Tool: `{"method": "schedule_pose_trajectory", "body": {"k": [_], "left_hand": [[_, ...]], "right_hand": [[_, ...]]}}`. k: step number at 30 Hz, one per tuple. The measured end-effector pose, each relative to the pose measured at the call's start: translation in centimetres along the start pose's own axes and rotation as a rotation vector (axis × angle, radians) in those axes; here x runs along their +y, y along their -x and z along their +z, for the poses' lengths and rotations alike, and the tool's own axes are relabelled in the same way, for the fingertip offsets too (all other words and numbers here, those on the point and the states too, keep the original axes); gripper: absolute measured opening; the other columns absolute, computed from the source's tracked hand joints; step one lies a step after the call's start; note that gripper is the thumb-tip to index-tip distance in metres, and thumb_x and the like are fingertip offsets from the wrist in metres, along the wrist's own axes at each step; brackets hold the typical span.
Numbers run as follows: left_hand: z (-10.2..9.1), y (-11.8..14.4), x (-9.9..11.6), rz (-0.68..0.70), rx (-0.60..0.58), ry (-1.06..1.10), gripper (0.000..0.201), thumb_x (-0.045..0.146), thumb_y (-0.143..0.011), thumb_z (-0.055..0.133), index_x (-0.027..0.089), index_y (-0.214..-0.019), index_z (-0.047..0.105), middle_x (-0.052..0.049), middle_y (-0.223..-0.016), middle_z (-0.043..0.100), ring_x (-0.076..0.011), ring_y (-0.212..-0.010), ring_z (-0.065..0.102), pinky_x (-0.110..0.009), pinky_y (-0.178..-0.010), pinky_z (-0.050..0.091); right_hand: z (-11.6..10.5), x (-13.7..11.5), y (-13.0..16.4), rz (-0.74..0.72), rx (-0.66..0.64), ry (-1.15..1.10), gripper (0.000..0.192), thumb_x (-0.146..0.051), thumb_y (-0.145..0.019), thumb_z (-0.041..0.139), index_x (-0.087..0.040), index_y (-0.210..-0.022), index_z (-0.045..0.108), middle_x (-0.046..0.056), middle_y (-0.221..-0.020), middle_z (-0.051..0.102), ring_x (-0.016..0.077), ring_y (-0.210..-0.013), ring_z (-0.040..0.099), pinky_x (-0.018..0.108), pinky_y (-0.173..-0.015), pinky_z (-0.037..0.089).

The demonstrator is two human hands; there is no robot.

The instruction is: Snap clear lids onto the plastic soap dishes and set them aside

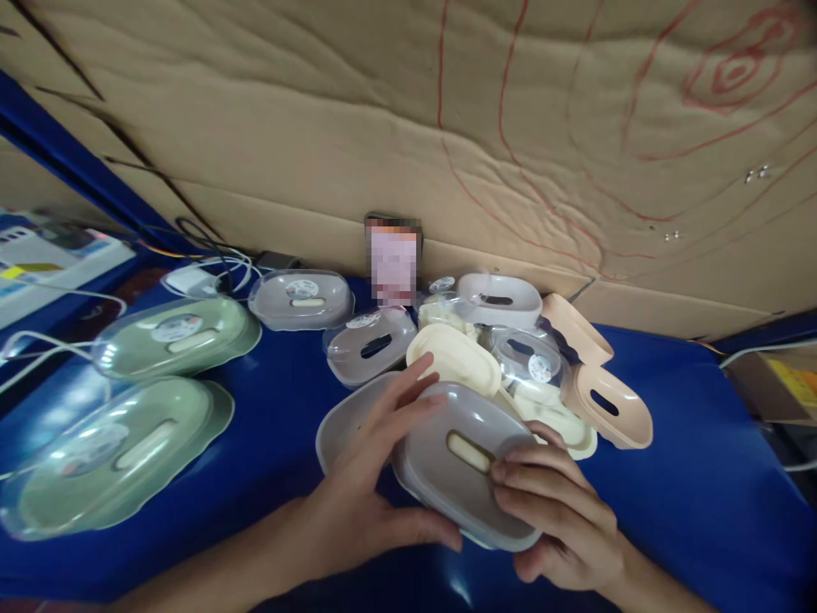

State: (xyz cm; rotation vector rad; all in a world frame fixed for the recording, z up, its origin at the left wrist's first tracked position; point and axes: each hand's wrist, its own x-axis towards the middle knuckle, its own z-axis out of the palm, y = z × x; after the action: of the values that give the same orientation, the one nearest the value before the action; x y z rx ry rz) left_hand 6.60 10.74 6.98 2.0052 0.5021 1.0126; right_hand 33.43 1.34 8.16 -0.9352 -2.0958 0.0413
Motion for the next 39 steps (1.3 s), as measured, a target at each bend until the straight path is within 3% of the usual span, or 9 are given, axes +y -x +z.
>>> {"method": "schedule_pose_trajectory", "body": {"k": [5, 10, 13, 16, 23, 30, 33, 35, 39], "left_hand": [[-0.3, -0.5, -0.1, 0.102, 0.063, -0.103, 0.096, 0.046, -0.089, 0.086, 0.036, -0.169, 0.033, -0.018, -0.181, 0.022, -0.0357, -0.163, 0.040, -0.057, -0.129, 0.045], [0.0, -1.0, -1.4, 0.126, 0.096, -0.396, 0.071, 0.028, -0.105, 0.070, 0.029, -0.167, 0.036, -0.017, -0.171, 0.045, -0.0281, -0.157, 0.051, -0.043, -0.121, 0.057], [0.5, -0.9, -2.2, 0.107, 0.053, -0.607, 0.047, 0.016, -0.107, 0.061, 0.024, -0.153, 0.055, -0.018, -0.162, 0.055, -0.0299, -0.150, 0.058, -0.046, -0.117, 0.059], [0.6, -0.8, -2.2, 0.160, -0.039, -0.759, 0.032, 0.006, -0.102, 0.058, 0.021, -0.128, 0.070, -0.020, -0.159, 0.057, -0.0362, -0.150, 0.056, -0.058, -0.118, 0.056], [0.0, -1.3, -1.3, 0.069, -0.110, -0.769, 0.022, 0.032, -0.106, 0.064, 0.021, -0.122, 0.074, -0.016, -0.153, 0.063, -0.0364, -0.141, 0.062, -0.065, -0.121, 0.048], [0.0, -1.1, -0.8, 0.044, -0.118, -0.759, 0.026, 0.029, -0.106, 0.063, 0.022, -0.130, 0.071, -0.016, -0.150, 0.065, -0.0371, -0.137, 0.063, -0.065, -0.116, 0.051], [0.2, -1.2, -0.8, 0.038, -0.120, -0.761, 0.026, 0.026, -0.106, 0.063, 0.022, -0.130, 0.070, -0.014, -0.149, 0.066, -0.0355, -0.135, 0.065, -0.063, -0.117, 0.050], [0.2, -1.3, -0.7, 0.041, -0.119, -0.762, 0.025, 0.026, -0.105, 0.062, 0.023, -0.129, 0.070, -0.014, -0.149, 0.065, -0.0341, -0.133, 0.065, -0.062, -0.117, 0.050], [-0.6, -1.1, 0.1, 0.039, -0.096, -0.814, 0.030, 0.028, -0.106, 0.062, 0.023, -0.135, 0.068, -0.014, -0.149, 0.066, -0.0330, -0.135, 0.065, -0.058, -0.118, 0.050]], "right_hand": [[-0.3, 0.6, -0.8, 0.074, 0.062, -0.057, 0.040, -0.043, -0.112, 0.054, -0.015, -0.134, 0.072, 0.012, -0.111, 0.082, 0.0260, -0.115, 0.077, 0.050, -0.104, 0.064], [-3.5, 4.8, -3.1, -0.001, 0.053, 0.186, 0.037, -0.041, -0.109, 0.061, -0.021, -0.138, 0.073, 0.011, -0.119, 0.081, 0.0294, -0.121, 0.074, 0.052, -0.105, 0.063], [-4.0, 8.4, -5.0, 0.093, 0.219, 0.269, 0.027, -0.035, -0.107, 0.065, -0.028, -0.131, 0.076, 0.008, -0.117, 0.081, 0.0302, -0.117, 0.075, 0.056, -0.104, 0.062], [-3.3, 11.1, -6.0, 0.176, 0.216, 0.300, 0.025, -0.027, -0.106, 0.063, -0.029, -0.127, 0.076, 0.009, -0.123, 0.080, 0.0302, -0.122, 0.074, 0.057, -0.109, 0.058], [-3.4, 12.6, -5.7, 0.335, 0.114, 0.404, 0.032, -0.030, -0.111, 0.052, -0.031, -0.135, 0.073, 0.008, -0.145, 0.071, 0.0334, -0.142, 0.063, 0.067, -0.121, 0.045], [-3.7, 8.3, -4.1, 0.187, 0.009, 0.473, 0.044, -0.025, -0.106, 0.060, -0.029, -0.150, 0.063, 0.013, -0.150, 0.066, 0.0347, -0.142, 0.061, 0.057, -0.120, 0.046], [-1.2, 3.8, -1.2, 0.030, -0.120, 0.406, 0.038, -0.035, -0.109, 0.058, -0.028, -0.145, 0.067, 0.010, -0.143, 0.070, 0.0293, -0.140, 0.061, 0.052, -0.128, 0.037], [1.0, 1.1, 0.6, -0.066, -0.234, 0.378, 0.033, -0.043, -0.112, 0.054, -0.032, -0.136, 0.073, 0.004, -0.133, 0.077, 0.0236, -0.139, 0.060, 0.051, -0.137, 0.020], [3.9, -1.6, 2.0, -0.120, -0.307, 0.397, 0.029, -0.037, -0.112, 0.056, -0.030, -0.134, 0.075, -0.001, -0.133, 0.080, 0.0182, -0.138, 0.059, 0.049, -0.140, 0.007]]}}
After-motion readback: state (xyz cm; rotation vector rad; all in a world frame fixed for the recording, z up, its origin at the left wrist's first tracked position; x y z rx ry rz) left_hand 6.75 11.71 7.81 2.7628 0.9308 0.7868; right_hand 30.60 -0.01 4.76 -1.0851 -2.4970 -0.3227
